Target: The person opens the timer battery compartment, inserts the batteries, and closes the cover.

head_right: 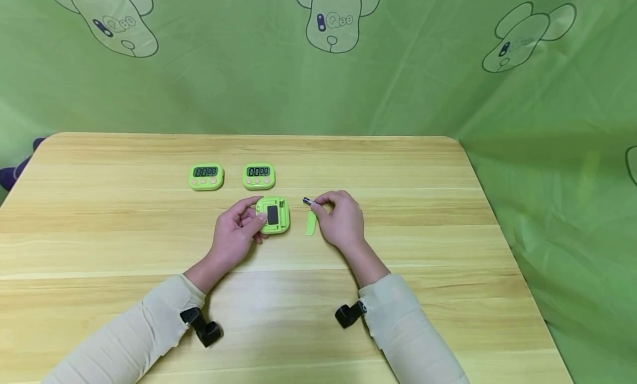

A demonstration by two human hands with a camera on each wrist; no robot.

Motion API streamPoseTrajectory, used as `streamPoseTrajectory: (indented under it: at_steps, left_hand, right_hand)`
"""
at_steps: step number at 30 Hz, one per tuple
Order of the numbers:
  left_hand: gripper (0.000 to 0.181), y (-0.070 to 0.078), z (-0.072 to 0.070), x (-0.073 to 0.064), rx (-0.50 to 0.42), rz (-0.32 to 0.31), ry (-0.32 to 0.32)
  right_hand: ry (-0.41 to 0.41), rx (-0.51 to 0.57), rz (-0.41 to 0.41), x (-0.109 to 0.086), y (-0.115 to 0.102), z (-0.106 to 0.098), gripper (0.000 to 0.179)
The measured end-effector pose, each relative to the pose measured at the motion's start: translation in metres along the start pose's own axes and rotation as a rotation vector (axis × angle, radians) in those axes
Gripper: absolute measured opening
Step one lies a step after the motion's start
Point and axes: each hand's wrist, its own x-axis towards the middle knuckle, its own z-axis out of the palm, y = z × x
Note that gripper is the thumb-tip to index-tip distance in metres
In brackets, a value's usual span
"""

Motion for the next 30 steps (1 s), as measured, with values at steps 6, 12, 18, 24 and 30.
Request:
streamPoseTrajectory:
  at_steps: [6, 12, 18, 24, 30]
  left_hand:
    - [0.039, -0.001, -0.001, 0.000, 0.006, -0.002, -0.002]
    - [0.039, 0.000, -0.001, 0.000, -0.010, -0.009, -0.002]
    - [0.039, 0.000, -0.001, 0.000, -0.017, -0.015, -0.003]
    - [0.039, 0.000, -0.001, 0.000, -0.017, -0.017, -0.001]
    - [0.040, -0.001, -0.001, 0.000, -0.019, -0.009, 0.001]
  right_hand:
    - [0.074, 0.300, 0.024, -0.004, 0.002, 0.002, 0.009]
    - [0.170, 0.519, -0.069, -0.009, 0.002, 0.006, 0.013]
    - [0.144, 0.720, -0.124, -0.014, -0.007, 0.009, 0.018]
    - [0.089, 0.755, -0.121, -0.019, -0.017, 0.013, 0.028]
    - [0.033, 0.689, -0.104, -0.031, -0.045, 0.008, 0.023]
